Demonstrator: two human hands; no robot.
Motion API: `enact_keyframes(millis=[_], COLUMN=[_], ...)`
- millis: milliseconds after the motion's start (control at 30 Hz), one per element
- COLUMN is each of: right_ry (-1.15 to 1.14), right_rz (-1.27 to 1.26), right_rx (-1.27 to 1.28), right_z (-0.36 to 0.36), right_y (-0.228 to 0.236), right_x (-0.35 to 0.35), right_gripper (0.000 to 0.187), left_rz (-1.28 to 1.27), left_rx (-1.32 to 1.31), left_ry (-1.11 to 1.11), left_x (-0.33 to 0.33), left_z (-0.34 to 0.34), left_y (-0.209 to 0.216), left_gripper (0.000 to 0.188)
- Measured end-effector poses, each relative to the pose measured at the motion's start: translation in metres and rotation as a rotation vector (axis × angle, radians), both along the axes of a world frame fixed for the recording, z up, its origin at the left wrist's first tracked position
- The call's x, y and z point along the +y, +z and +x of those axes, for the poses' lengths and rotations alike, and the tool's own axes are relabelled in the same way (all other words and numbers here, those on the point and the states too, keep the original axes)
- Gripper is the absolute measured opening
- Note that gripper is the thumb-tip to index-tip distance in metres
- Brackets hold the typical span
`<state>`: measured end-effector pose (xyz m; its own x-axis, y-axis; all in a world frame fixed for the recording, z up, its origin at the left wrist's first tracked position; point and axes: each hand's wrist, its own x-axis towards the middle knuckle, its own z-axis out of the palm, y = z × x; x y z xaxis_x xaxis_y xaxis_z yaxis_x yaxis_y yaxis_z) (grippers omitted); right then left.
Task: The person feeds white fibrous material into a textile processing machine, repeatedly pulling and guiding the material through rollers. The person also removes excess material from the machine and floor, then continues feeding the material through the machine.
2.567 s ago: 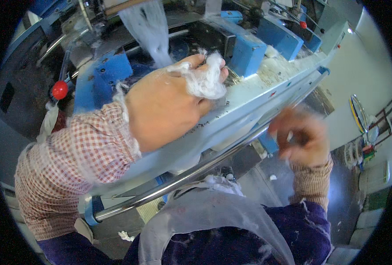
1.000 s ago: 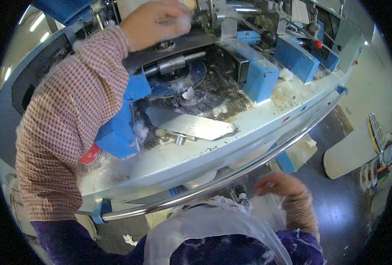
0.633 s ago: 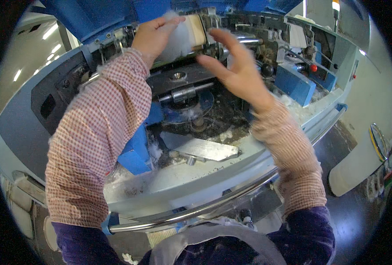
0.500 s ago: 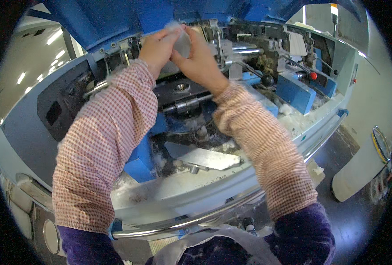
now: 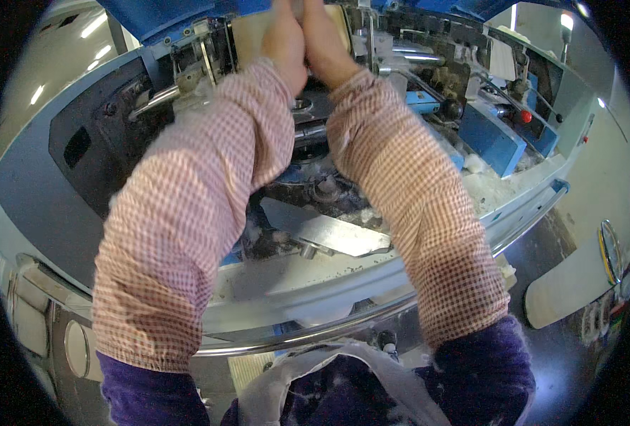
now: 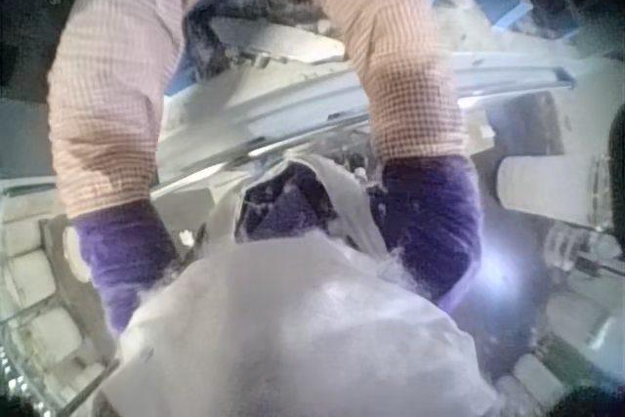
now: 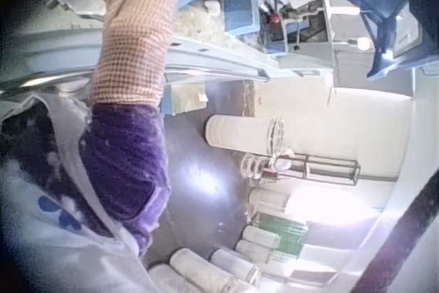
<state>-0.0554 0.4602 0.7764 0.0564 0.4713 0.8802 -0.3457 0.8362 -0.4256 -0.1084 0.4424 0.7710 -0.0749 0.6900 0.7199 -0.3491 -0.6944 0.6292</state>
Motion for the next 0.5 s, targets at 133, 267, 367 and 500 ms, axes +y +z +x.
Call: enact_keyframes(millis=[133, 267, 367, 500], right_ry=[-0.075, 0.015, 0.361, 0.144], right_rz=[-0.359, -0.193, -0.371, -0.252], right_rx=[-0.294, -0.104, 0.076, -0.114], right_z=[0.025, 0.015, 0.026, 0.058], right_y=[0.010, 0.011, 0.002, -0.019], right_x=[0.027, 0.032, 0.019, 0.003], right_gripper=[0.081, 0.080, 0.071, 0.071], left_rz=[-0.080, 0.017, -0.049, -0.017], left_rx=[0.124, 0.310, 0.245, 0.180], left_ry=[0.157, 0.686, 0.608, 0.547], left_x=[-0.031, -0.050, -0.048, -0.042], left_z=[0.021, 0.023, 0.016, 0.011], left_y=[-0.045, -0.057, -0.050, -0.048], left_gripper=[0.072, 0.051, 0.030, 0.023])
